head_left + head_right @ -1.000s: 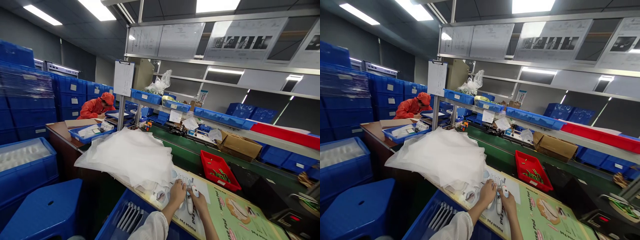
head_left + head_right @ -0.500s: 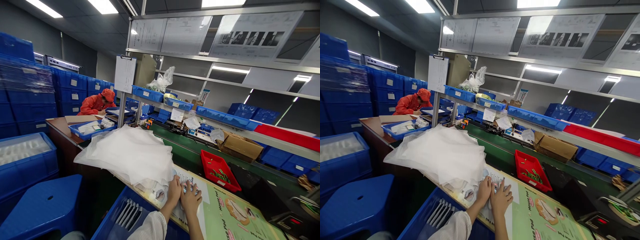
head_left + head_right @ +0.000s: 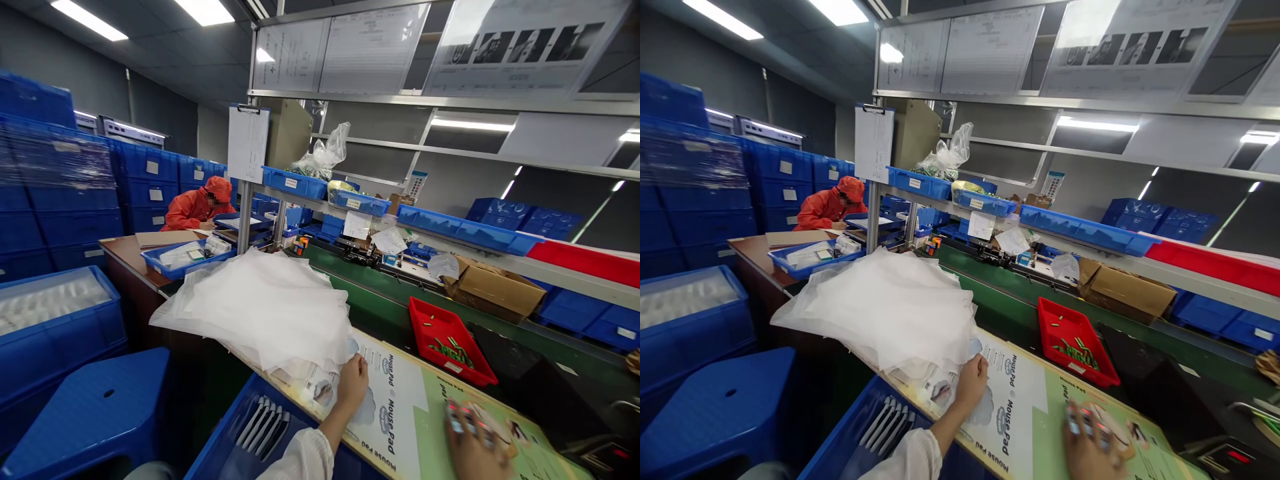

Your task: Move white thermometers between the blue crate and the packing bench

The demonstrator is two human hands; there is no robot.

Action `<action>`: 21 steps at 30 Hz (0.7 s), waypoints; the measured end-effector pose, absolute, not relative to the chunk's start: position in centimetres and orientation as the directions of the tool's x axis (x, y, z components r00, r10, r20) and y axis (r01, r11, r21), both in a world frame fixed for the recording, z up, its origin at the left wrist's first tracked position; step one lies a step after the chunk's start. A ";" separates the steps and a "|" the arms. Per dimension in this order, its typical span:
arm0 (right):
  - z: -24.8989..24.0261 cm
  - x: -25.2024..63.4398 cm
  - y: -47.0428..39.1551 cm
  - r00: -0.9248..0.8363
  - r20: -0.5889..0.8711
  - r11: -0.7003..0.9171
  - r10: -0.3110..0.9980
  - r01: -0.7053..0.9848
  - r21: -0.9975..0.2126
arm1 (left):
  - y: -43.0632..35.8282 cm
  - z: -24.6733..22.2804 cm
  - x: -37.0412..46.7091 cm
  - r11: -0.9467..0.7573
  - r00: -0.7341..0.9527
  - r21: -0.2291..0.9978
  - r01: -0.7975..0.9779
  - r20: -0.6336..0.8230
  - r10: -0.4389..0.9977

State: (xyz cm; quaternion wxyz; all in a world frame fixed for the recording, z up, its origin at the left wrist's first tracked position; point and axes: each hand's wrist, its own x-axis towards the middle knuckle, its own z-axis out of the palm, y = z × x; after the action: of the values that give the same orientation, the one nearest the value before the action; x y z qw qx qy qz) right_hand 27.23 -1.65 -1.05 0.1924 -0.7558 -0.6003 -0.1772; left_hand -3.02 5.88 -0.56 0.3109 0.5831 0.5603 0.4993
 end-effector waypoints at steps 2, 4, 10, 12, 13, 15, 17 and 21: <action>-0.3 33.5 -1.6 0.337 0.520 -0.284 0.785 0.941 -0.182 | 6.0 -0.5 -2.7 -0.191 -0.102 0.911 0.365 0.243 0.965; 0.4 38.0 -1.5 0.423 0.524 -0.345 0.740 0.906 -0.244 | 6.1 -0.4 -2.5 -0.188 -0.096 0.899 0.395 0.244 0.965; 0.2 38.5 -0.6 0.387 0.584 -0.360 0.713 0.918 -0.169 | 5.8 -0.3 -2.3 -0.177 -0.099 0.877 0.447 0.245 0.964; -0.1 34.8 -0.1 0.345 0.599 -0.337 0.723 0.932 -0.129 | 5.9 0.2 -2.4 -0.175 -0.100 0.881 0.439 0.241 0.965; -0.2 32.3 0.2 0.328 0.568 -0.310 0.755 0.941 -0.132 | 5.9 0.7 -2.4 -0.173 -0.098 0.886 0.430 0.236 0.967; -0.1 26.1 1.0 0.277 0.429 -0.221 0.860 0.959 -0.176 | 5.6 1.7 -2.7 -0.181 -0.088 0.899 0.399 0.234 0.968; 0.2 19.6 1.8 0.172 0.286 -0.108 0.943 0.968 -0.229 | 4.0 2.4 -3.3 -0.215 -0.039 0.912 0.350 0.243 0.969; 0.7 9.9 3.9 0.055 0.184 -0.011 0.981 0.973 -0.232 | -4.0 0.3 -5.5 -0.234 0.250 0.942 0.240 0.173 0.953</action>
State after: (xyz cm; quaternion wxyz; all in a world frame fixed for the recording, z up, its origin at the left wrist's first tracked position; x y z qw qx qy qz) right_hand 9.88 3.86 0.66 0.1494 -0.7107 -0.6873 0.0147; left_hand -5.45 -3.98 0.29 0.4270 0.6652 0.4482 0.4176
